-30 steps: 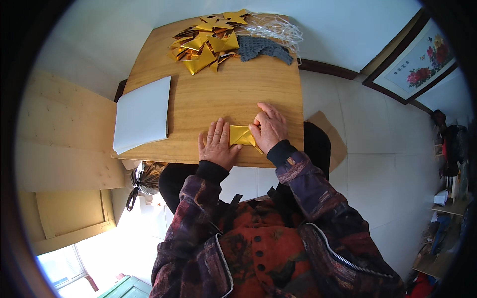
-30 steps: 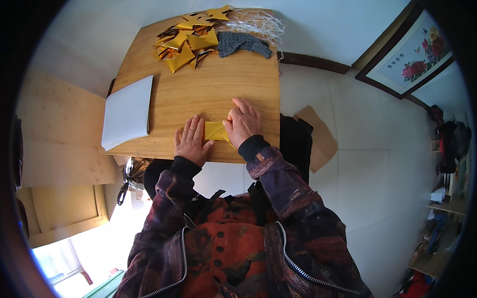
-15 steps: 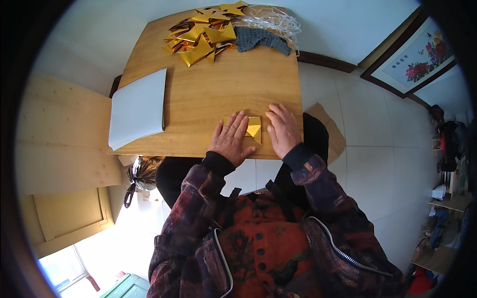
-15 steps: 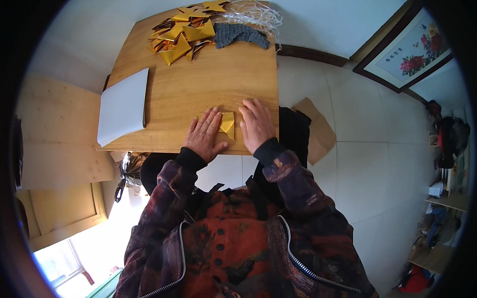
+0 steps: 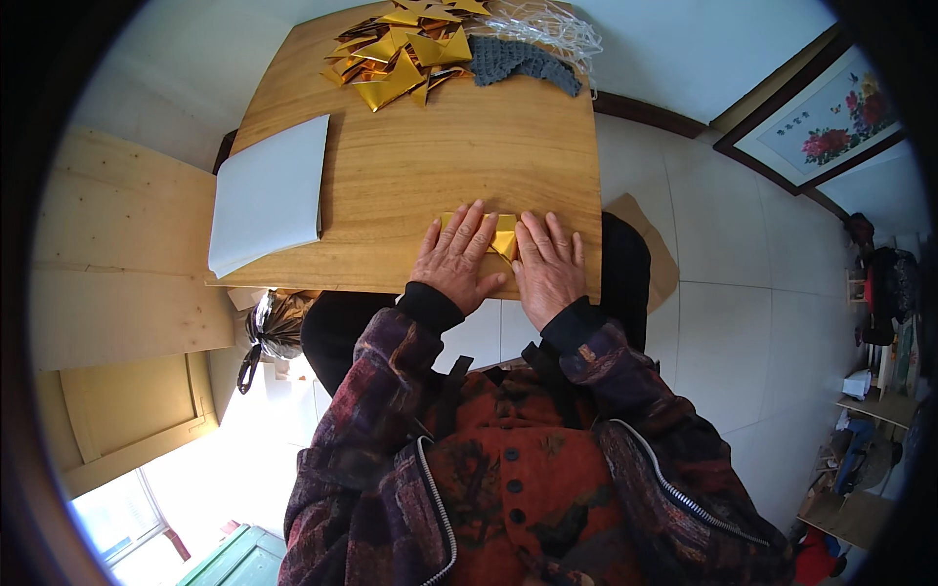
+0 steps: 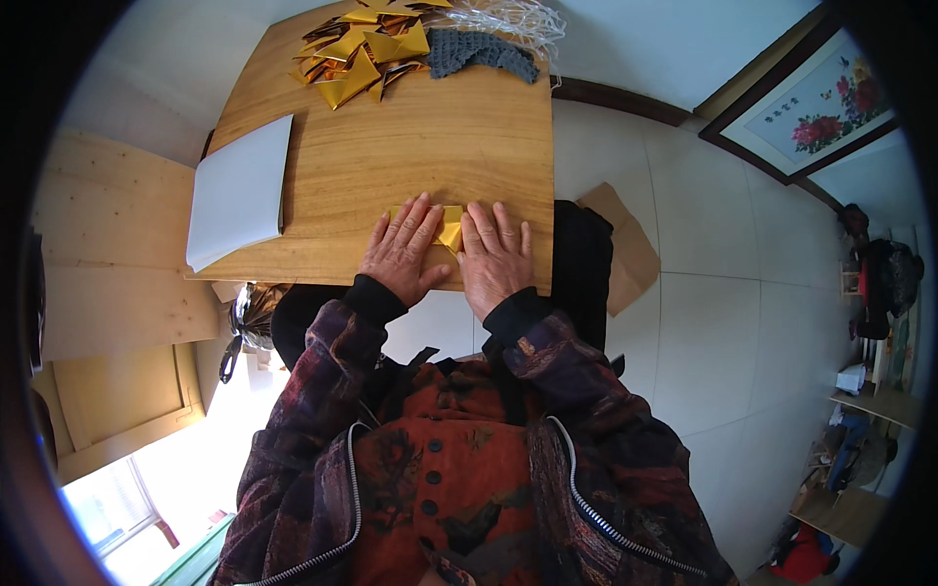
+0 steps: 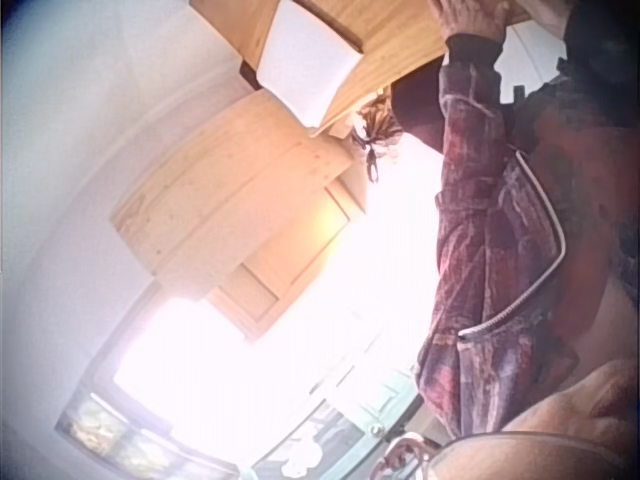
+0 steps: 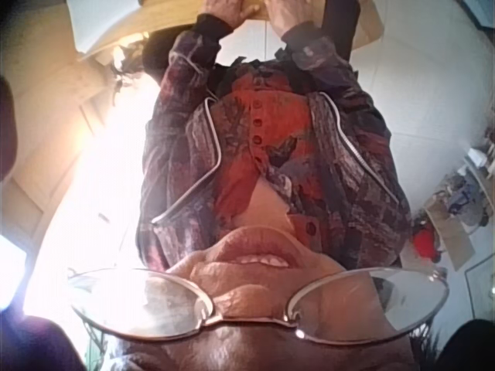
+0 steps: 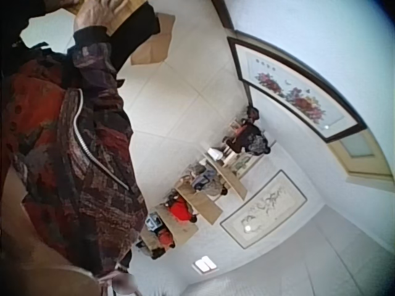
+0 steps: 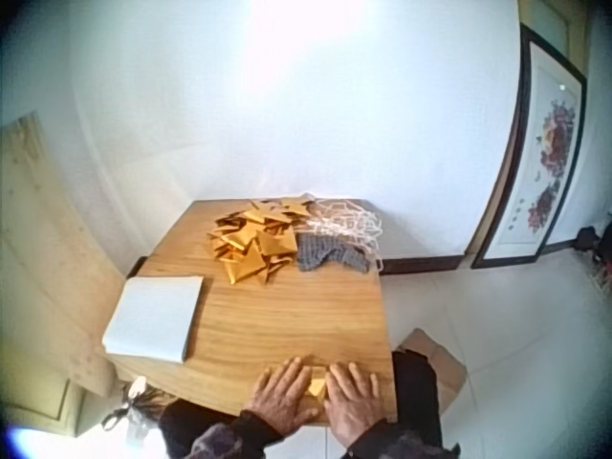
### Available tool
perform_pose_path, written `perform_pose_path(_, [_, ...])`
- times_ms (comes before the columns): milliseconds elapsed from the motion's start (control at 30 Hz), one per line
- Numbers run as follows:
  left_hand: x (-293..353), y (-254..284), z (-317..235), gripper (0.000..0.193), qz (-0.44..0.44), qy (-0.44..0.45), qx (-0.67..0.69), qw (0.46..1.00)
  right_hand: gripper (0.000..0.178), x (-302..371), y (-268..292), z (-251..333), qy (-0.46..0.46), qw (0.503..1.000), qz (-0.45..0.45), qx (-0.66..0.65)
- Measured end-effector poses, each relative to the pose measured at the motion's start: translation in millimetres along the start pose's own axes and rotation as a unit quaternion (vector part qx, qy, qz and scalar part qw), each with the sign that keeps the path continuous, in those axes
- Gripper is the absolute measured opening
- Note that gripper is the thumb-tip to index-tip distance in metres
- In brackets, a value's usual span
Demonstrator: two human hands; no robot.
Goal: The person folds a single sheet of gold-colored paper by hand on a wooden table, making multiple creases and shaping it into a compact folded form. The finished folded piece is placed on the table among other similar items.
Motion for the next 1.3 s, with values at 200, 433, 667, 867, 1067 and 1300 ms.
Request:
perform_pose_path(200, [0.6, -1.5, -2.7, 0.074, 0.013, -0.018, -0.031, 0.999, 0.056, 1.4, -1.6, 2.5, 0.005, 1.0, -0.021, 0.017])
perform_pose_path(433, [-0.6, -4.2, -3.5, 0.076, 0.028, -0.026, -0.049, 0.998, 0.061, 6.0, 3.2, 5.5, 0.056, 0.998, -0.001, -0.011])
perform_pose_path(667, [0.1, -2.0, -5.3, 0.091, 0.033, -0.045, -0.052, 0.997, 0.063, 13.1, 6.4, 6.9, 0.106, 0.993, 0.032, -0.034])
perform_pose_path(867, [0.2, -1.0, -5.8, 0.099, 0.034, -0.053, -0.054, 0.997, 0.06, 24.0, 10.7, 11.8, 0.139, 0.989, 0.031, -0.041])
perform_pose_path(1067, [0.4, -2.0, -5.3, 0.099, 0.029, -0.056, -0.057, 0.996, 0.054, 30.2, 15.9, 14.4, 0.149, 0.986, 0.026, -0.076])
perform_pose_path(1300, [3.8, -1.4, -10.5, 0.1, 0.08, -0.036, -0.06, 0.994, 0.049, 35.1, 45.0, 2.2, 0.042, 0.96, -0.081, -0.266])
Point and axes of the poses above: each hand's wrist, its own x-axis away from the middle knuckle, its own y-axis out of the back of the hand, z = x × y, the point moved 8 cm from there along -x, towards the middle knuckle, and after that the axes turned 15 degrees about -z, right-handed, at the moved point
